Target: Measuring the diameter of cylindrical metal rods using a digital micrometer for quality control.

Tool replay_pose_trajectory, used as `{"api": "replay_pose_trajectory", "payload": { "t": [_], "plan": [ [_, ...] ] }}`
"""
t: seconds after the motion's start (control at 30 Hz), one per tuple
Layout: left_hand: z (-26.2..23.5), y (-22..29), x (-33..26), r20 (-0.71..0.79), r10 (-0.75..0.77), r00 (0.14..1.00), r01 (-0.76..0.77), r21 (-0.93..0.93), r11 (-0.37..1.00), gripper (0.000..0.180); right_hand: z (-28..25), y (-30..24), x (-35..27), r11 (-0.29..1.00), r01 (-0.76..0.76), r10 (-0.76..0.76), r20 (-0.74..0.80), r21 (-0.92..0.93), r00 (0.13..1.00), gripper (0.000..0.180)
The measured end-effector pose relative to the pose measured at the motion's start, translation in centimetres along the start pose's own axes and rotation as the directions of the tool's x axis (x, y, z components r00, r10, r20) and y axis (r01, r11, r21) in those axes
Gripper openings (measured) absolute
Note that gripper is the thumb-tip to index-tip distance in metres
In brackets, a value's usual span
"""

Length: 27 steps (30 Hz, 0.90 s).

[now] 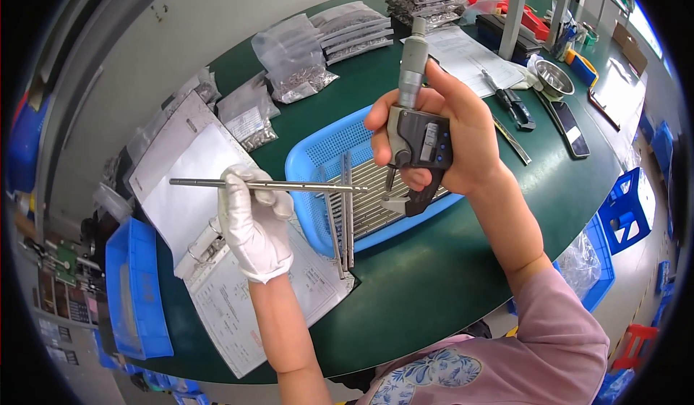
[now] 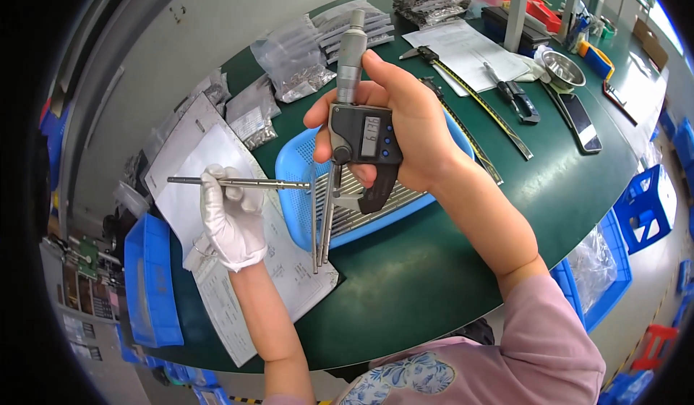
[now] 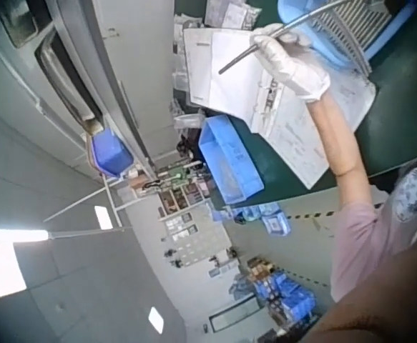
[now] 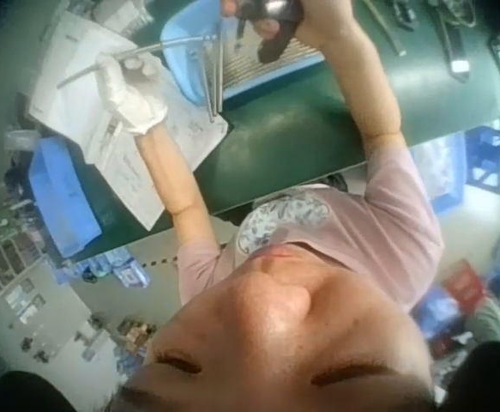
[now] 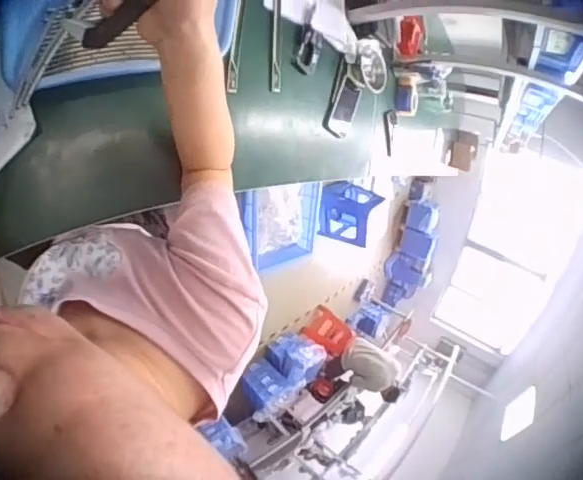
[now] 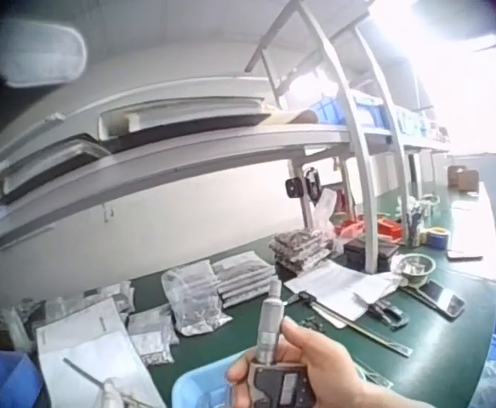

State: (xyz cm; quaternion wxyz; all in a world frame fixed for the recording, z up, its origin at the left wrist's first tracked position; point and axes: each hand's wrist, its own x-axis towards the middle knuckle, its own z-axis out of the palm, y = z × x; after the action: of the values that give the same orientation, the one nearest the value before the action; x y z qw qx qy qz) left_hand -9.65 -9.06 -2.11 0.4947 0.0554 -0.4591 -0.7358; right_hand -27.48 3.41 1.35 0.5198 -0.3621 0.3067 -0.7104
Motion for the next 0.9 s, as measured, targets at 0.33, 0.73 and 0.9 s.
{"api": "replay_pose_trajectory", "payload": {
  "t": [0.33,0.73,0.9],
  "plan": [
    [1.1,-0.4,-0.4,-0.004,-0.024,1.000,0.024,0.042,0.999,0.022,-0.2,-0.2,-0.5,0.999,-0.003,0.003,0.006,0.038,1.000,0.063],
    [1.2,-0.4,-0.7,0.112,-0.075,0.991,0.067,0.075,0.995,0.019,-0.6,-0.2,-0.4,0.990,-0.095,0.088,0.064,0.108,0.994,0.060],
    [1.3,-0.4,-0.7,0.161,-0.056,0.985,0.039,0.105,0.994,0.020,-0.5,-0.1,-0.4,0.983,-0.101,0.090,0.083,0.150,0.992,0.062]
  ]
}}
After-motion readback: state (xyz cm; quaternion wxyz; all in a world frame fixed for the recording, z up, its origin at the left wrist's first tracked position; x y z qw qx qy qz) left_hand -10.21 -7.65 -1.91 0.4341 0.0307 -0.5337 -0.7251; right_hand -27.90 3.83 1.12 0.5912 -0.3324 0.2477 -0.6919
